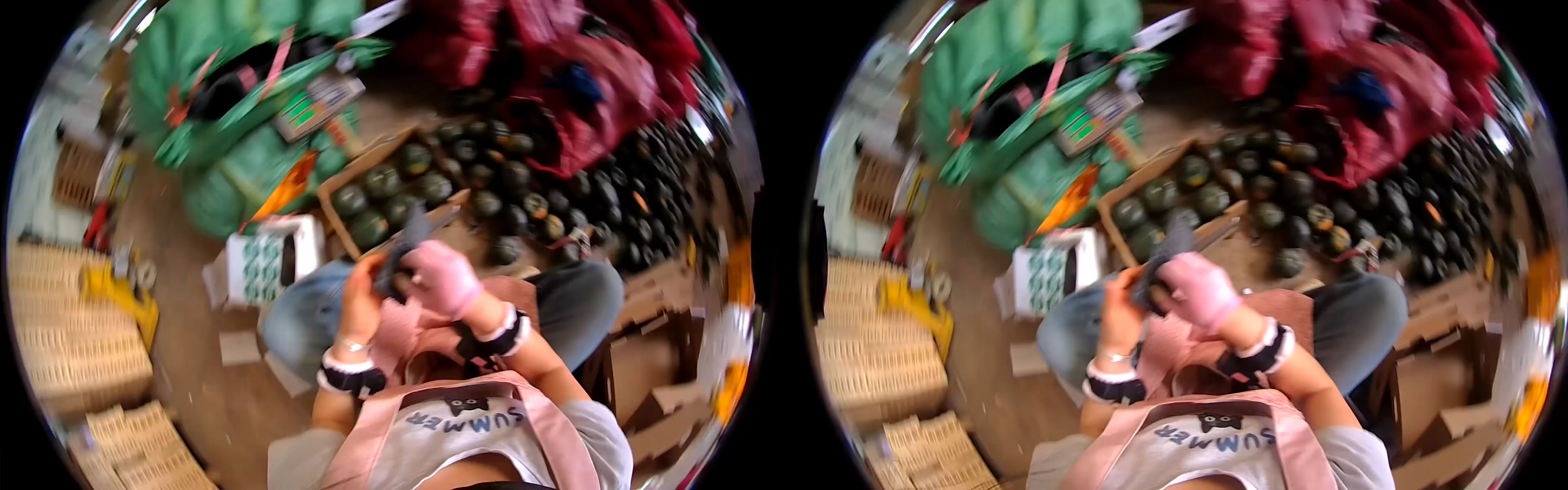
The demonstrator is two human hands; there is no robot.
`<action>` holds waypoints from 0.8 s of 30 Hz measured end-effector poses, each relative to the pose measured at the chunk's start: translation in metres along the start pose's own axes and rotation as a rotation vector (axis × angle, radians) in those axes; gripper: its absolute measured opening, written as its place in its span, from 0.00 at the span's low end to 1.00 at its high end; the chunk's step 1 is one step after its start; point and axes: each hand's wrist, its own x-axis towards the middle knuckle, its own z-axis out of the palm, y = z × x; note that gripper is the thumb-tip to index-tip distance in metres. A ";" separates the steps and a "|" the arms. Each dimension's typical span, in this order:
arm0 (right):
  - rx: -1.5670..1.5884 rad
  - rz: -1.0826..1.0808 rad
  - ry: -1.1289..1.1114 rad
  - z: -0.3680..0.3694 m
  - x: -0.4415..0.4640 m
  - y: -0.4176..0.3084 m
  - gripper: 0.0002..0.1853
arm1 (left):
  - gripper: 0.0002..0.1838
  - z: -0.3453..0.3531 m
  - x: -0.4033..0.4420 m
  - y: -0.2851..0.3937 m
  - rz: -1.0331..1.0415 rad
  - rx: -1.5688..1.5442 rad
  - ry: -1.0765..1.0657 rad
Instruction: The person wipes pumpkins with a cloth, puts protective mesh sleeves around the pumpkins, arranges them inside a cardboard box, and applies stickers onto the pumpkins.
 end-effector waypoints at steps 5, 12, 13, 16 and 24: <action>0.230 0.117 0.086 -0.020 -0.008 -0.004 0.12 | 0.24 0.029 -0.014 0.000 0.213 0.207 -0.107; 0.664 0.156 -0.106 0.006 -0.027 0.008 0.42 | 0.10 0.017 -0.010 -0.019 0.161 0.136 0.057; 0.547 0.171 -0.081 0.003 -0.022 -0.007 0.43 | 0.12 0.031 -0.012 -0.003 0.058 0.076 0.047; 0.856 0.430 -0.123 0.005 -0.027 0.003 0.28 | 0.10 0.036 -0.015 0.008 -0.032 -0.032 -0.018; 0.152 0.223 0.160 0.002 -0.021 0.013 0.20 | 0.11 0.040 -0.011 0.025 0.479 0.855 -0.090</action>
